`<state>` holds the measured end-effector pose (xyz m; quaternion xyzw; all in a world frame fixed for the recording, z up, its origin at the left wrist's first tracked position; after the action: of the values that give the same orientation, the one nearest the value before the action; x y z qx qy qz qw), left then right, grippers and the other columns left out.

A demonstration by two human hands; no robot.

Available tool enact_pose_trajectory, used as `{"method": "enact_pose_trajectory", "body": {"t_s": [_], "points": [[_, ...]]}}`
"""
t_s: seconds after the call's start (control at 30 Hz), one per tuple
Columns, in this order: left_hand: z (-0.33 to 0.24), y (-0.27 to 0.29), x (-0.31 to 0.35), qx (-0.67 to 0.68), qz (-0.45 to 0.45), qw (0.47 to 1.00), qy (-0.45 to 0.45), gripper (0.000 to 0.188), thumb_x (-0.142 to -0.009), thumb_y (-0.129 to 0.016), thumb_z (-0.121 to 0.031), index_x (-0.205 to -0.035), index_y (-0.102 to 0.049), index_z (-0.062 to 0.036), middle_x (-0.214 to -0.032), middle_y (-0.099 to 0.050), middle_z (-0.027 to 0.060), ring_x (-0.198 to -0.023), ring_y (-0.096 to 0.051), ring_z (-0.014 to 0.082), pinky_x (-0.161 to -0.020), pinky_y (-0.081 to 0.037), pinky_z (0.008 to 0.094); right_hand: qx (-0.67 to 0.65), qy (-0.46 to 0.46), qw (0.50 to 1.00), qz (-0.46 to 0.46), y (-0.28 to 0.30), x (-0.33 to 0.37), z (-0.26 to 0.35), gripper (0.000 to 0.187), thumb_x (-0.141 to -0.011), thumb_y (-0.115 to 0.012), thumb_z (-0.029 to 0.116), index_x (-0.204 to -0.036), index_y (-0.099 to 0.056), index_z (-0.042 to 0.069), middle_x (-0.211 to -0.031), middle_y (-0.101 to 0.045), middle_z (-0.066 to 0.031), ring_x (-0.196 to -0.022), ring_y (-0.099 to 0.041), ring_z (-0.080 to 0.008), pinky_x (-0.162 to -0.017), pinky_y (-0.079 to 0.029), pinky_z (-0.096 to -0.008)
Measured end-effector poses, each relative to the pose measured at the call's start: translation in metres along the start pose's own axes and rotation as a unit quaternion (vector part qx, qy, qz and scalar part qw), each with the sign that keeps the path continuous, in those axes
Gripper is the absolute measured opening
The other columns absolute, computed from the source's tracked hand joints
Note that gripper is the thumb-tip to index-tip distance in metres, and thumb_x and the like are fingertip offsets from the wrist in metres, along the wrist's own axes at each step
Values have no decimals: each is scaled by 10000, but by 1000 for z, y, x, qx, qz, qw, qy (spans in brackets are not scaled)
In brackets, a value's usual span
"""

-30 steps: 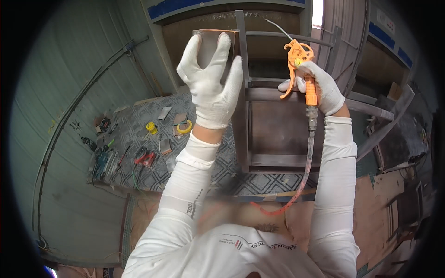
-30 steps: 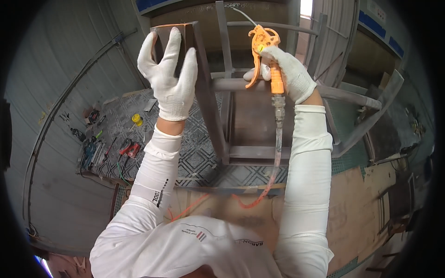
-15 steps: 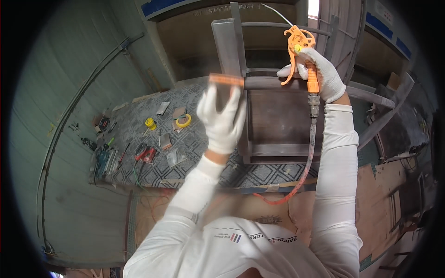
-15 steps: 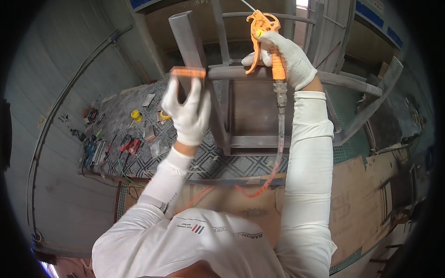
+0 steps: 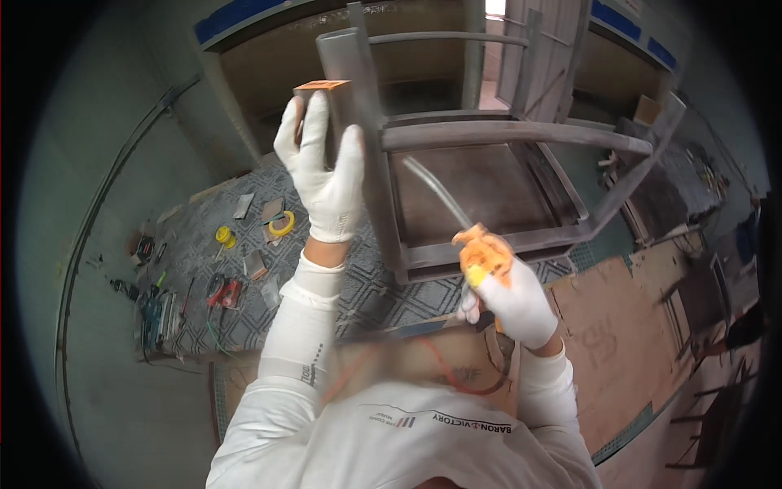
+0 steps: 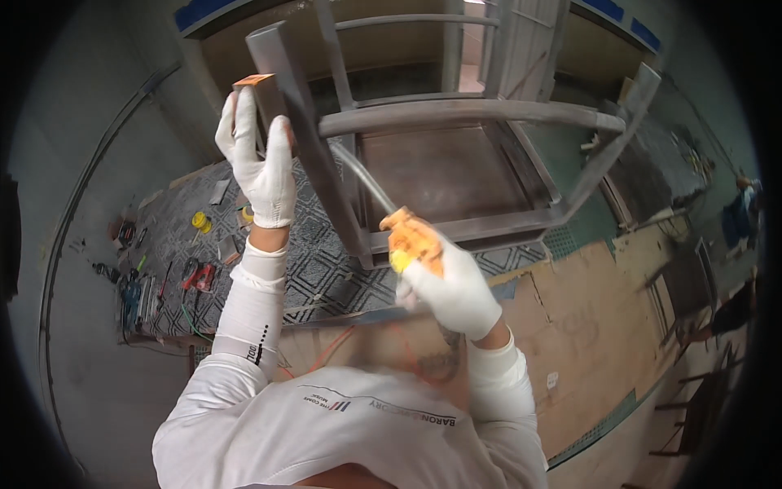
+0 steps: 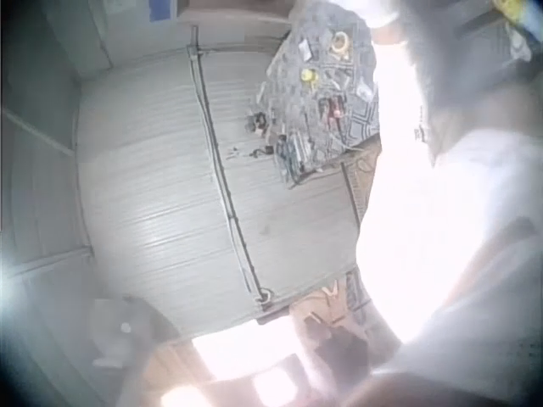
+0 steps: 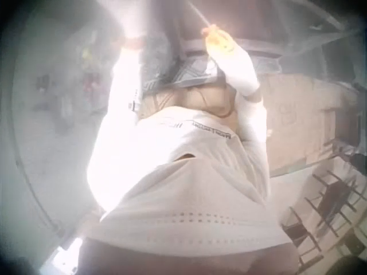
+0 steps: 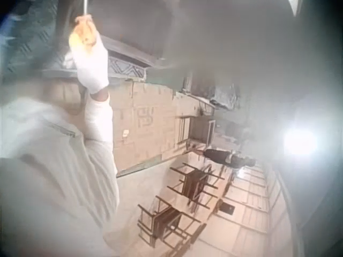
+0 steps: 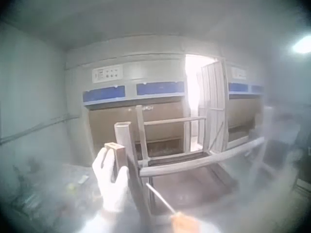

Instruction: The person sands the wooden frame of a chair using a sanding block, then uses a compressed air nozzle to blow dust off the surface and crevices.

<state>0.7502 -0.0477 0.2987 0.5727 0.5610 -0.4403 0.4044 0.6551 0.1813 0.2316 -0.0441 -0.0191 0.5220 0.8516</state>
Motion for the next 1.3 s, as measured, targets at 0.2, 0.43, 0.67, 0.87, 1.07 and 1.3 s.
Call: {"method": "enact_pose_trajectory", "body": {"t_s": [0.2, 0.43, 0.67, 0.87, 1.07, 1.3], "points": [[5, -9, 24, 94, -22, 993, 66, 546, -865, -685, -26, -1389, -530, -36, -1431, -398, 144, -1315, -414, 266, -1102, -341, 358, 29, 36, 973, -227, 71, 24, 4, 384, -965, -584, 167, -1307, -540, -2, -850, -649, -27, -560, -584, -76, -537, -478, -216], [-62, 9, 27, 3, 113, 977, -180, 567, -696, -786, -50, -1234, -616, 9, -1356, -477, 249, -1215, -508, 392, -1008, -433, 475, -19, 55, 956, -289, 101, 49, 15, 302, -990, -561, 256, -1108, -548, -22, -740, -614, -78, -606, -619, -143, -589, -517, -269], [-68, -87, 6, -111, 294, 902, -297, 534, -729, -740, -75, -1247, -650, -168, -1338, -537, 141, -1123, -535, 355, -954, -451, 435, -72, 76, 968, -227, 102, 86, -6, 322, -1004, -494, 198, -1228, -485, -33, -789, -633, -112, -644, -635, -172, -618, -544, -303], [-128, -194, 0, -40, 387, 844, -369, 458, -759, -697, -119, -1213, -659, -169, -1323, -545, 126, -1044, -567, 353, -886, -515, 430, -161, 118, 908, -368, 190, 103, -25, 303, -1005, -505, 299, -1073, -497, 4, -734, -594, -90, -515, -559, -172, -518, -520, -331], [-170, -288, 17, 11, 447, 843, -298, 461, -757, -690, -178, -1216, -667, -212, -1294, -553, 93, -1003, -579, 351, -903, -524, 427, -125, 154, 909, -367, 247, 76, 15, 299, -956, -596, 313, -1011, -496, 37, -703, -570, -88, -484, -550, -181, -468, -498, -339], [-173, -298, 18, 66, 451, 848, -272, 456, -753, -674, -212, -1208, -687, -205, -1311, -560, 128, -1045, -595, 359, -953, -492, 419, -53, 109, 920, -374, 291, 64, 38, 357, -950, -593, 368, -943, -538, 15, -649, -601, -88, -465, -600, -178, -420, -480, -287]]}}
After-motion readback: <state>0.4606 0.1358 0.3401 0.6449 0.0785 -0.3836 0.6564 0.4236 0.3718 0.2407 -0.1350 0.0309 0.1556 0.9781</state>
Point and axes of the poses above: each hand's wrist, its own x-axis away from the middle knuckle, its own y-axis out of the back of the hand, z = x × y, the point moved 4 cm from there along -x, towards the middle knuckle
